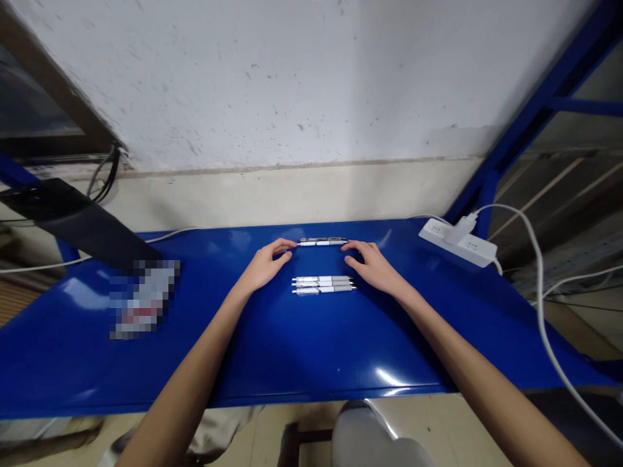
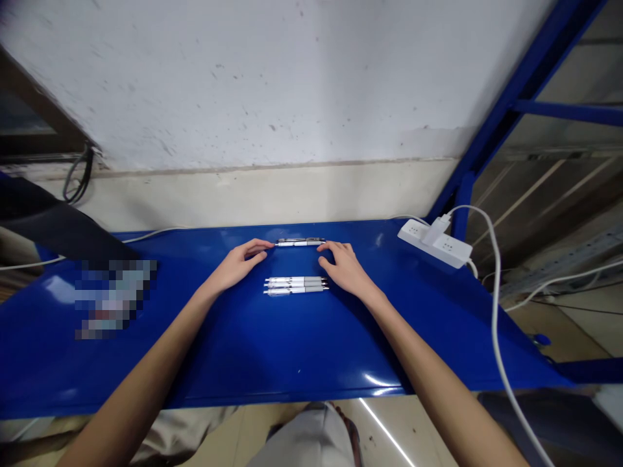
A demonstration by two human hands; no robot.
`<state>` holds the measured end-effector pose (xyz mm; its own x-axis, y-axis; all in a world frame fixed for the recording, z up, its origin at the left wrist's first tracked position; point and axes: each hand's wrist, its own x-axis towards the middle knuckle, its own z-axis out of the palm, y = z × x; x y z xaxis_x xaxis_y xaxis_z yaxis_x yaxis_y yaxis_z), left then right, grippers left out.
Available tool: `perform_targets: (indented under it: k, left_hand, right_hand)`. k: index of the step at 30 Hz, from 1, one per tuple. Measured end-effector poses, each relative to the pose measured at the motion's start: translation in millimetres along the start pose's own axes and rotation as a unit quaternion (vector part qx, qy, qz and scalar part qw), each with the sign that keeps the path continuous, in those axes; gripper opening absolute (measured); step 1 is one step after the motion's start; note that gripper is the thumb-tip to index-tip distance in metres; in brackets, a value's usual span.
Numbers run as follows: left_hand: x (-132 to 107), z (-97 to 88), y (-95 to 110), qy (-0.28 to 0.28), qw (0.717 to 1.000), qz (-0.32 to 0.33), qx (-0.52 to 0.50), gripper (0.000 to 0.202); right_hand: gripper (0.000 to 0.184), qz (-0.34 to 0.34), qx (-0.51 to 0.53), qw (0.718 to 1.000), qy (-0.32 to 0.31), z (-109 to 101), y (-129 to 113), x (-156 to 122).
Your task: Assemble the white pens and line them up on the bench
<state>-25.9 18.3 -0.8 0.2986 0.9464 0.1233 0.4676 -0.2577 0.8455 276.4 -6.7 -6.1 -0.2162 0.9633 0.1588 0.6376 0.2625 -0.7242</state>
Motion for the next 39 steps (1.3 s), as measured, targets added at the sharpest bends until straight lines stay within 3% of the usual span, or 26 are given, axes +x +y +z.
perform_targets:
  k: [10, 15, 20, 25, 29, 33, 39]
  left_hand:
    - [3.4, -1.4, 0.3, 0.007, 0.998, 0.0, -0.068, 0.029]
    - [2.0, -0.1, 8.1, 0.008, 0.996, -0.009, -0.086, 0.029]
    - [-1.0, 7.0, 16.5, -0.016, 0.989, -0.023, -0.148, 0.026]
    - [-2.2, 13.5, 18.4, -0.027, 0.989, -0.023, -0.146, 0.031]
    - [-2.6, 14.8, 19.6, 0.004, 0.992, -0.025, -0.127, 0.033]
    - [-2.0, 16.7, 21.2, 0.041, 0.989, -0.014, -0.14, 0.033]
    - [0.1, 25.9, 19.4, 0.026, 0.986, 0.035, -0.159, 0.028]
  right_hand:
    - [0.022, -0.002, 0.091, 0.995, 0.031, -0.3, 3.8, 4.8]
    - [0.029, 0.049, 0.23, 0.97, 0.062, -3.6, 0.8, 8.0]
    - [0.036, 0.077, 0.265, 0.954, 0.114, -7.2, 6.6, 12.7]
    - [0.036, 0.081, 0.293, 0.946, 0.108, -8.4, 10.1, 13.2]
    - [0.037, 0.087, 0.323, 0.938, 0.091, -9.6, 6.1, 11.9]
    - [0.031, 0.092, 0.393, 0.912, 0.073, -9.4, -0.6, 10.8]
    - [0.028, 0.108, 0.465, 0.877, 0.061, -5.1, -11.3, 7.3]
